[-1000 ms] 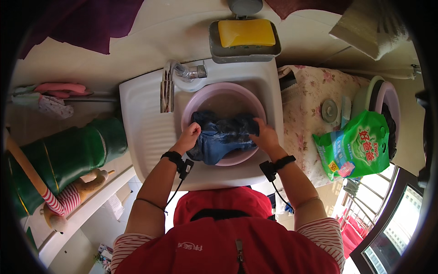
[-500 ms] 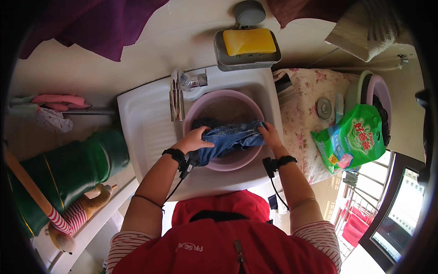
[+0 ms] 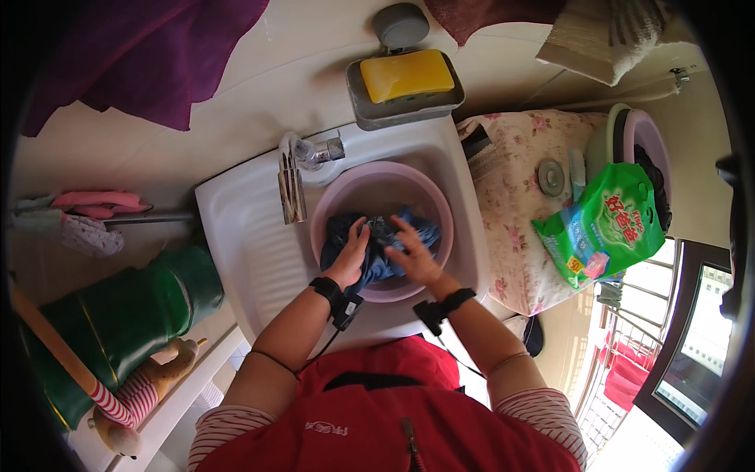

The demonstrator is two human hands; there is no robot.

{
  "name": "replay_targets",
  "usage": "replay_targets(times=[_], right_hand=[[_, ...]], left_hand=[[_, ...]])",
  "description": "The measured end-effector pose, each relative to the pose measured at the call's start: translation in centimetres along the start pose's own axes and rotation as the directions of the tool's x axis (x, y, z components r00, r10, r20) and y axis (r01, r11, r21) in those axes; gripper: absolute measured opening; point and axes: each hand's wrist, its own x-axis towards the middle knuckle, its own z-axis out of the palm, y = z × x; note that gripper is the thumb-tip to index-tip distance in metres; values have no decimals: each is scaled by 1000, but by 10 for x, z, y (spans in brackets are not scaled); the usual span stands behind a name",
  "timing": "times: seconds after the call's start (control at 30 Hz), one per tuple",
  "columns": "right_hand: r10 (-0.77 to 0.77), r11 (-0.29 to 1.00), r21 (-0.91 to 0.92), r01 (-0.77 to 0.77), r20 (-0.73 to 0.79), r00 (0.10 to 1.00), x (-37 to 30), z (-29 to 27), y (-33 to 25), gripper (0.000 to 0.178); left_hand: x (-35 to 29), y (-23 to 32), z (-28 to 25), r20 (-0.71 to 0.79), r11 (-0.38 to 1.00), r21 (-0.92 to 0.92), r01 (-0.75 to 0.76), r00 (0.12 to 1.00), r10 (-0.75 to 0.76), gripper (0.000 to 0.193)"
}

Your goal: The person hand-washes a blue garment in a pink basin placed in a sink. They add detergent from a green bag, agitate the fabric, and rinse it under running water.

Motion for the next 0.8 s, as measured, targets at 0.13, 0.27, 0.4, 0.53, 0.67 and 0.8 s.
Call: replay_targets(times=[0.13, 0.27, 0.4, 0.53, 0.67, 0.8], right_hand=[[171, 945, -246, -215, -190, 967, 11, 41, 7, 23], [321, 947, 49, -317, -161, 933, 22, 45, 8, 22], [202, 933, -328, -149, 133, 970, 22, 43, 3, 28], [385, 862, -235, -450, -276, 881, 22, 48, 7, 35], [52, 904, -426, -32, 34, 998, 28, 48, 12, 35], [553, 710, -433, -556, -147, 820, 39, 27, 24, 38]], left_hand=[[-1, -10, 22, -131, 976, 57, 212, 970, -203, 43], [-3, -4, 18, -119, 976, 20, 218, 970, -214, 41], [-3, -3, 14, -77, 955, -75, 288, 953, -293, 41], [0, -4, 16, -183, 945, 175, 276, 952, -244, 36], [8, 4, 4, -93, 947, -154, 281, 950, -297, 27], [19, -1, -4, -114, 898, 358, 255, 967, -229, 30]])
